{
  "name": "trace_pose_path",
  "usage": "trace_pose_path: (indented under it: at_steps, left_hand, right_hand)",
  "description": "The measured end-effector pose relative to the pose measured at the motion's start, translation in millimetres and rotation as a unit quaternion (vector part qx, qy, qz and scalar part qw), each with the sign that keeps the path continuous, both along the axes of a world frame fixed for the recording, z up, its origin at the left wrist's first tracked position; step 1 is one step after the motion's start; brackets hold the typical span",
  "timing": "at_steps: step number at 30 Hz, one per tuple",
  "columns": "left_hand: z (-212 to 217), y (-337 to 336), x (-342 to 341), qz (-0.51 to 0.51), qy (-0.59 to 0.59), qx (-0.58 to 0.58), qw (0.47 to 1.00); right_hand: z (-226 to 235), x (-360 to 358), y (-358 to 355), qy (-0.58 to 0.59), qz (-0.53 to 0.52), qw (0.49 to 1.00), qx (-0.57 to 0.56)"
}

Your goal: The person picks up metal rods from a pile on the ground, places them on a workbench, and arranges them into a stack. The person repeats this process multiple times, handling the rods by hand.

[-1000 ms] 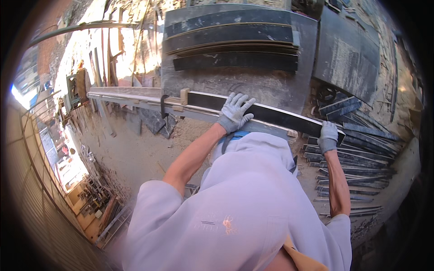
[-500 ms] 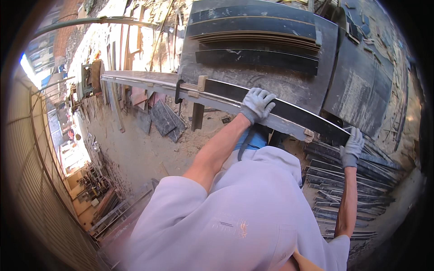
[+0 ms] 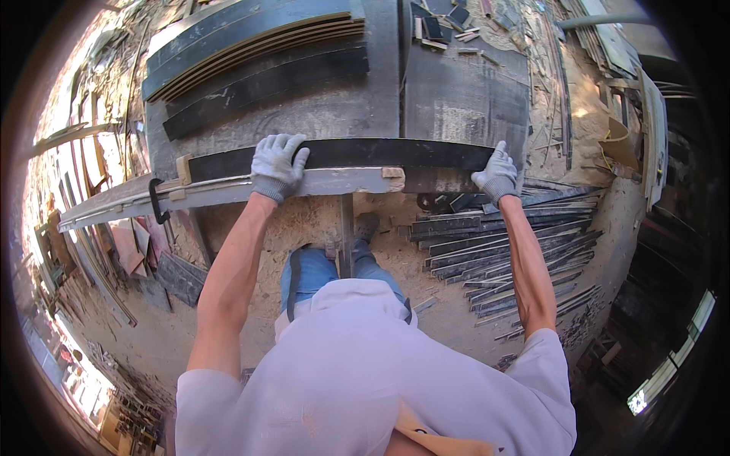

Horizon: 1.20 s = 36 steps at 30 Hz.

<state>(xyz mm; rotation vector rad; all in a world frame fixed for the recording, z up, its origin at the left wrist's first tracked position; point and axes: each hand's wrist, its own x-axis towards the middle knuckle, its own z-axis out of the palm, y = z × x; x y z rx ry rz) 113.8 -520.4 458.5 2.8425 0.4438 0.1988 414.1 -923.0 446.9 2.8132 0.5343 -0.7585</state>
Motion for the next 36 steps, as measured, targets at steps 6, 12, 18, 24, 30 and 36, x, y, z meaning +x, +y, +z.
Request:
trace_pose_path:
  at_steps: [6, 12, 18, 24, 30, 36]
  left_hand:
    - [-4.3, -3.9, 14.1, -0.015, -0.011, 0.017, 1.000]
    - [-12.6, -3.4, 7.1, -0.002, -0.011, 0.035, 0.999]
    - [-9.0, -5.7, 6.3, 0.001, -0.008, 0.040, 0.999]
    - [-11.5, -6.7, 4.3, 0.001, -0.004, 0.041, 0.999]
    - [-9.2, -0.6, -1.6, 0.013, 0.000, 0.055, 0.998]
    - [-5.3, -6.3, 26.1, 0.023, 0.003, 0.052, 0.998]
  right_hand:
    - [-33.1, 34.5, -29.8, -0.081, 0.333, 0.939, 0.016]
    - [-24.2, 37.8, -12.3, -0.069, 0.327, 0.943, 0.000]
    - [-19.2, 35.8, -10.2, -0.047, 0.306, 0.951, 0.023]
    - [-22.0, 29.3, -12.8, -0.058, 0.293, 0.953, 0.058]
    - [-21.4, 25.1, 1.4, -0.075, 0.290, 0.952, 0.069]
    - [-18.4, -10.1, -49.8, -0.065, 0.210, 0.974, 0.060]
